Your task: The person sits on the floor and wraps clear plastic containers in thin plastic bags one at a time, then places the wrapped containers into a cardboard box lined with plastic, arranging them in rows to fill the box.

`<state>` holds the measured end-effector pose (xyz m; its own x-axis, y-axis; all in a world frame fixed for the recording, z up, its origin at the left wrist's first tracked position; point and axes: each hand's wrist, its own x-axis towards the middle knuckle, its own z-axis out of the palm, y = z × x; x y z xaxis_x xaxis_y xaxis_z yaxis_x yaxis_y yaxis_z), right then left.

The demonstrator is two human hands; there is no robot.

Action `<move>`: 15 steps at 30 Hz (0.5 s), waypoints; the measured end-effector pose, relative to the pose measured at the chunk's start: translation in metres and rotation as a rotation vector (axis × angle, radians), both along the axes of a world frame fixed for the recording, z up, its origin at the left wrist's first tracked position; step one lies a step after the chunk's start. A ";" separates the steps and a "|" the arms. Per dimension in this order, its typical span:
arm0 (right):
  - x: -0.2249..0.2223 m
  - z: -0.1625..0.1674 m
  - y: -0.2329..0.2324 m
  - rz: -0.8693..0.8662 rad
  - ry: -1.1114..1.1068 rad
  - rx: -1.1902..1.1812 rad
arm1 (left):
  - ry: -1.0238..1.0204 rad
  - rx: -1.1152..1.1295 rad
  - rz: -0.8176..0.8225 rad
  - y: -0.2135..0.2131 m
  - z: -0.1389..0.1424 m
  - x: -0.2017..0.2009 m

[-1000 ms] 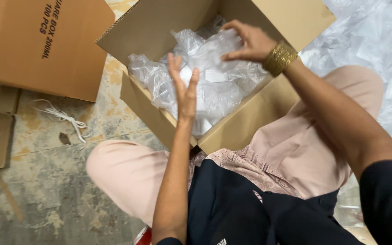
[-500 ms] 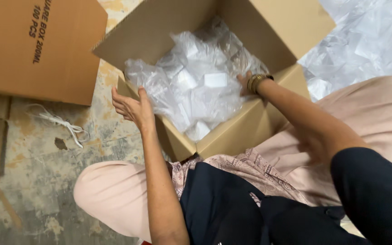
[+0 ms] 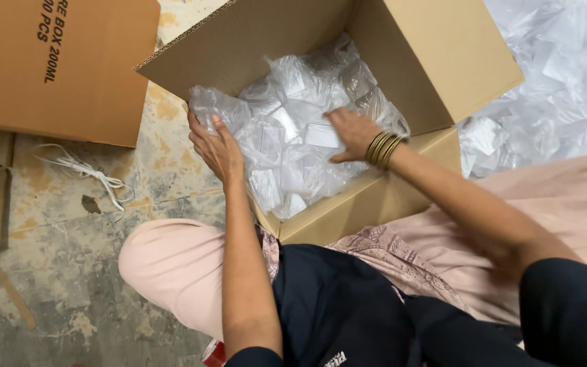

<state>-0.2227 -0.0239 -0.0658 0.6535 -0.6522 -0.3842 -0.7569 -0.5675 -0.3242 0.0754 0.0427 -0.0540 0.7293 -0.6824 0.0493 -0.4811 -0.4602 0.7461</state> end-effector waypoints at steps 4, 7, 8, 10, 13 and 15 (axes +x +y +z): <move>0.030 -0.007 0.005 -0.100 -0.027 0.050 | -0.011 -0.168 -0.032 -0.005 -0.007 0.011; -0.001 -0.007 -0.032 -0.323 -0.256 0.275 | 0.040 0.038 0.015 -0.007 -0.006 0.014; -0.021 -0.006 -0.048 -0.391 -0.300 0.330 | 0.043 0.097 0.032 -0.008 -0.006 0.015; -0.052 -0.008 -0.073 -0.619 -0.166 0.430 | 0.049 0.215 0.070 -0.009 -0.002 0.015; -0.058 -0.025 -0.075 -0.636 -0.121 0.396 | 0.031 0.189 0.079 -0.011 0.004 0.014; -0.041 -0.031 -0.065 -0.451 0.262 0.394 | 0.026 0.208 0.082 -0.012 0.005 0.014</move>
